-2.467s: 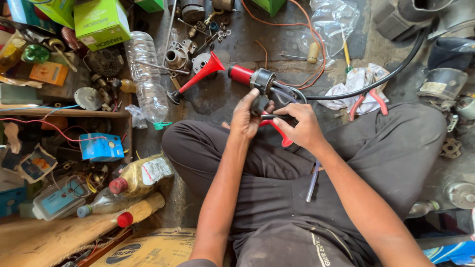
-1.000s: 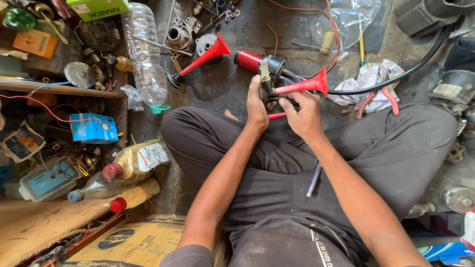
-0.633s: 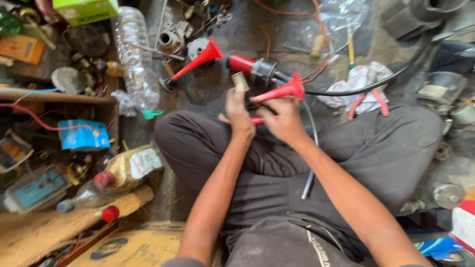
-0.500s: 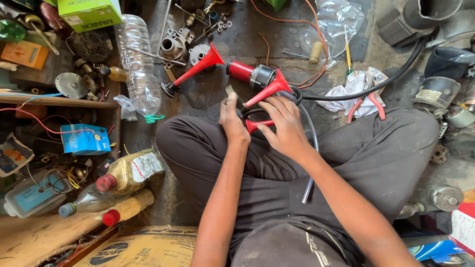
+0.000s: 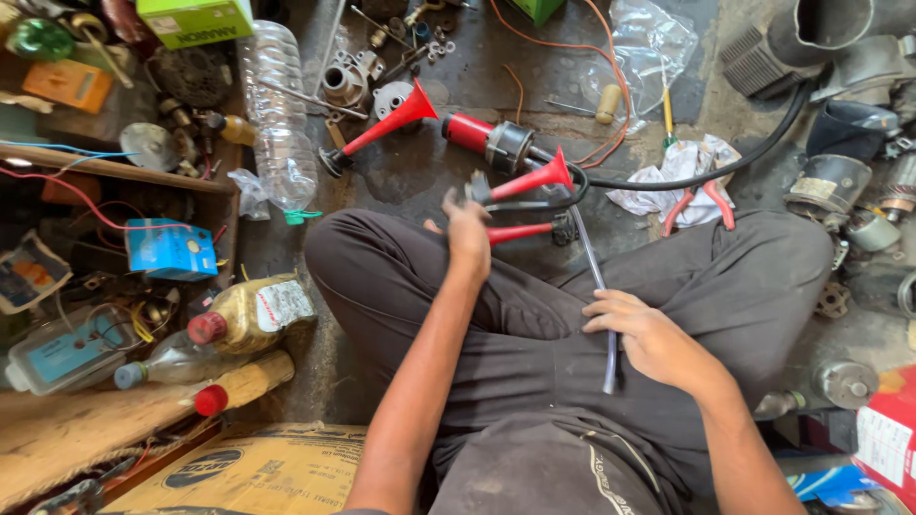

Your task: The person sits on the floor and repairs a red car horn by stripping wires with pliers, inserting a clear tube into the horn body, and connecting orange wires to the horn's terminals. The person repeatedly tests the horn by touching the wires together.

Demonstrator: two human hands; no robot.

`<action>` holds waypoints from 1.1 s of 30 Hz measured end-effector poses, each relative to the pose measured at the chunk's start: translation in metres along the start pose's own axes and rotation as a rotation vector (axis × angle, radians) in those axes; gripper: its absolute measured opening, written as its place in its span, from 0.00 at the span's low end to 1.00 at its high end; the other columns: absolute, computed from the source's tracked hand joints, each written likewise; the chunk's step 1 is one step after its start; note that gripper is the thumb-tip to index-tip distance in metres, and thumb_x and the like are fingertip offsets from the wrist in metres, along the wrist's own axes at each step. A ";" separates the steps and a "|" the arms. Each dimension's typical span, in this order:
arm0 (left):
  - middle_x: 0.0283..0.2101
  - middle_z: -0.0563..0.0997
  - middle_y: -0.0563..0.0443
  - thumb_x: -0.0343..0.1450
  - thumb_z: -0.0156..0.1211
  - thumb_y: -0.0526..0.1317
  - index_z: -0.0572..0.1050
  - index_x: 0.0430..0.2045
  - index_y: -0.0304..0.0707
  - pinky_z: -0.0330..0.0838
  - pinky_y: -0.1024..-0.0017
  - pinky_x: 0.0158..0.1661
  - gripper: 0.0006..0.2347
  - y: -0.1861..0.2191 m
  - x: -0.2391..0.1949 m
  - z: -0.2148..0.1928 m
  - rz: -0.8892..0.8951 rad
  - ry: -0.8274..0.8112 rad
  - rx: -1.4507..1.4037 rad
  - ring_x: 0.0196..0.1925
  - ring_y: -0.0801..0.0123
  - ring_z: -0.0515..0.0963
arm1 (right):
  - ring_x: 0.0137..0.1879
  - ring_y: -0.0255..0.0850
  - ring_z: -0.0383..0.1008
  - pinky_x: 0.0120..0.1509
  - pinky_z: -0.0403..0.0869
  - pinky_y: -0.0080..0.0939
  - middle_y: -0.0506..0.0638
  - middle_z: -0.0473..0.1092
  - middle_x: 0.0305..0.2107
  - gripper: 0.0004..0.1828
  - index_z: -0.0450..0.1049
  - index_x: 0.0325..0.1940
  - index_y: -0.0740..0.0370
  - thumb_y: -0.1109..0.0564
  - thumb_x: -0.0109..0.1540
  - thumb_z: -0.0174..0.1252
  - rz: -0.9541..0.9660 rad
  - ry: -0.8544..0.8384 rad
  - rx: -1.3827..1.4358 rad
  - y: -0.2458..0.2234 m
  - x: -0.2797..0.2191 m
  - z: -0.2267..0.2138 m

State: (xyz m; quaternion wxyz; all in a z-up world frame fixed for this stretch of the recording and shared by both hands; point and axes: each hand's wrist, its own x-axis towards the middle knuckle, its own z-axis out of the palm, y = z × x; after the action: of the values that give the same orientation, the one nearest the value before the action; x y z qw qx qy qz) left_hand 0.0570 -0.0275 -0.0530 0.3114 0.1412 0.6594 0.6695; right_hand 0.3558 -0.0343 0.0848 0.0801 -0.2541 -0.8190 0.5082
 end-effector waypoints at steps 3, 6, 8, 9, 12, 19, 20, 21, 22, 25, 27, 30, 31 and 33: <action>0.58 0.68 0.32 0.59 0.66 0.31 0.56 0.62 0.26 0.45 0.43 0.64 0.35 0.026 -0.051 0.000 0.699 0.032 0.861 0.65 0.44 0.64 | 0.70 0.56 0.61 0.69 0.63 0.53 0.53 0.74 0.53 0.20 0.80 0.44 0.62 0.69 0.49 0.60 0.016 -0.022 0.047 0.007 -0.001 -0.002; 0.49 0.75 0.43 0.61 0.62 0.29 0.69 0.50 0.38 0.61 0.51 0.61 0.22 0.044 -0.096 0.008 0.899 -0.242 0.803 0.58 0.51 0.73 | 0.67 0.53 0.68 0.69 0.66 0.50 0.50 0.77 0.44 0.12 0.80 0.41 0.62 0.63 0.53 0.68 0.032 0.032 0.104 0.012 -0.009 0.006; 0.43 0.78 0.47 0.64 0.63 0.31 0.75 0.41 0.40 0.68 0.56 0.56 0.13 0.046 -0.104 0.020 0.737 -0.535 0.807 0.51 0.55 0.78 | 0.62 0.50 0.73 0.66 0.70 0.49 0.51 0.78 0.43 0.10 0.80 0.42 0.63 0.61 0.57 0.66 0.083 0.158 0.270 0.016 -0.009 0.010; 0.43 0.78 0.47 0.65 0.63 0.33 0.76 0.39 0.40 0.70 0.57 0.55 0.10 0.045 -0.108 0.028 0.647 -0.620 0.875 0.50 0.54 0.78 | 0.58 0.50 0.74 0.63 0.72 0.49 0.52 0.77 0.45 0.09 0.79 0.43 0.65 0.62 0.58 0.64 0.138 0.257 0.413 0.018 -0.008 0.013; 0.43 0.77 0.42 0.63 0.62 0.34 0.75 0.45 0.32 0.69 0.58 0.52 0.16 0.039 -0.105 0.042 0.669 -0.666 1.099 0.48 0.51 0.76 | 0.53 0.47 0.74 0.59 0.70 0.46 0.58 0.76 0.46 0.11 0.73 0.53 0.67 0.60 0.68 0.55 0.184 0.612 0.727 0.032 -0.002 0.014; 0.57 0.75 0.37 0.62 0.62 0.34 0.69 0.57 0.24 0.67 0.59 0.55 0.27 0.046 -0.089 0.054 0.904 -0.504 1.211 0.54 0.49 0.72 | 0.54 0.52 0.75 0.64 0.72 0.54 0.57 0.74 0.43 0.14 0.69 0.59 0.64 0.54 0.74 0.48 0.028 0.883 1.331 0.074 0.009 0.006; 0.57 0.74 0.33 0.59 0.61 0.35 0.68 0.57 0.24 0.67 0.58 0.55 0.29 0.044 -0.092 0.056 0.945 -0.425 1.245 0.54 0.47 0.71 | 0.53 0.51 0.75 0.64 0.72 0.53 0.57 0.74 0.42 0.14 0.69 0.59 0.64 0.54 0.74 0.49 0.022 0.882 1.336 0.078 0.008 0.006; 0.57 0.74 0.30 0.56 0.59 0.36 0.68 0.57 0.23 0.67 0.58 0.54 0.31 0.039 -0.097 0.059 0.985 -0.344 1.278 0.55 0.44 0.71 | 0.53 0.51 0.75 0.64 0.72 0.53 0.57 0.74 0.42 0.14 0.69 0.59 0.64 0.53 0.73 0.49 0.017 0.882 1.340 0.082 0.007 0.007; 0.57 0.73 0.27 0.52 0.58 0.36 0.67 0.57 0.22 0.67 0.57 0.53 0.34 0.033 -0.100 0.060 1.022 -0.260 1.313 0.55 0.41 0.71 | 0.53 0.51 0.75 0.63 0.72 0.52 0.57 0.73 0.41 0.15 0.69 0.59 0.64 0.53 0.73 0.49 0.013 0.878 1.348 0.085 0.006 0.009; 0.59 0.72 0.26 0.54 0.60 0.35 0.66 0.60 0.21 0.66 0.56 0.43 0.34 0.010 -0.091 0.065 0.667 -0.354 1.412 0.46 0.45 0.73 | 0.50 0.50 0.74 0.55 0.69 0.48 0.56 0.73 0.41 0.13 0.69 0.59 0.65 0.55 0.74 0.50 0.020 0.862 1.265 0.091 0.007 0.015; 0.53 0.75 0.34 0.63 0.61 0.35 0.69 0.61 0.29 0.68 0.55 0.46 0.28 -0.003 -0.073 0.067 0.785 -0.322 1.436 0.47 0.47 0.75 | 0.48 0.47 0.72 0.53 0.67 0.47 0.57 0.73 0.40 0.14 0.70 0.60 0.67 0.56 0.74 0.50 0.029 0.844 1.176 0.093 0.008 0.018; 0.46 0.78 0.40 0.67 0.62 0.36 0.72 0.57 0.36 0.70 0.53 0.43 0.22 -0.002 -0.063 0.066 0.721 -0.476 1.453 0.44 0.49 0.78 | 0.46 0.45 0.70 0.50 0.65 0.46 0.56 0.71 0.39 0.15 0.70 0.62 0.65 0.57 0.73 0.51 0.034 0.842 1.073 0.092 0.012 0.021; 0.43 0.79 0.41 0.67 0.62 0.36 0.73 0.55 0.38 0.70 0.52 0.41 0.20 0.006 -0.064 0.068 0.661 -0.561 1.450 0.42 0.49 0.79 | 0.46 0.45 0.70 0.49 0.65 0.45 0.56 0.71 0.38 0.16 0.69 0.63 0.64 0.57 0.72 0.51 0.033 0.847 1.041 0.091 0.014 0.019; 0.41 0.80 0.37 0.58 0.68 0.42 0.73 0.46 0.35 0.71 0.53 0.41 0.23 0.030 -0.077 0.068 0.645 -0.645 1.232 0.41 0.46 0.79 | 0.45 0.46 0.71 0.50 0.67 0.46 0.55 0.72 0.37 0.13 0.69 0.61 0.61 0.56 0.74 0.50 0.015 0.902 1.245 0.089 0.015 0.016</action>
State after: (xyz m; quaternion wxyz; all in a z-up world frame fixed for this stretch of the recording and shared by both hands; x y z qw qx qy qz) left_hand 0.1499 -0.0181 -0.0003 0.1425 0.6630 0.7163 0.1645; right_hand 0.3662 -0.0084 -0.0024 0.5313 -0.3503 -0.2684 0.7231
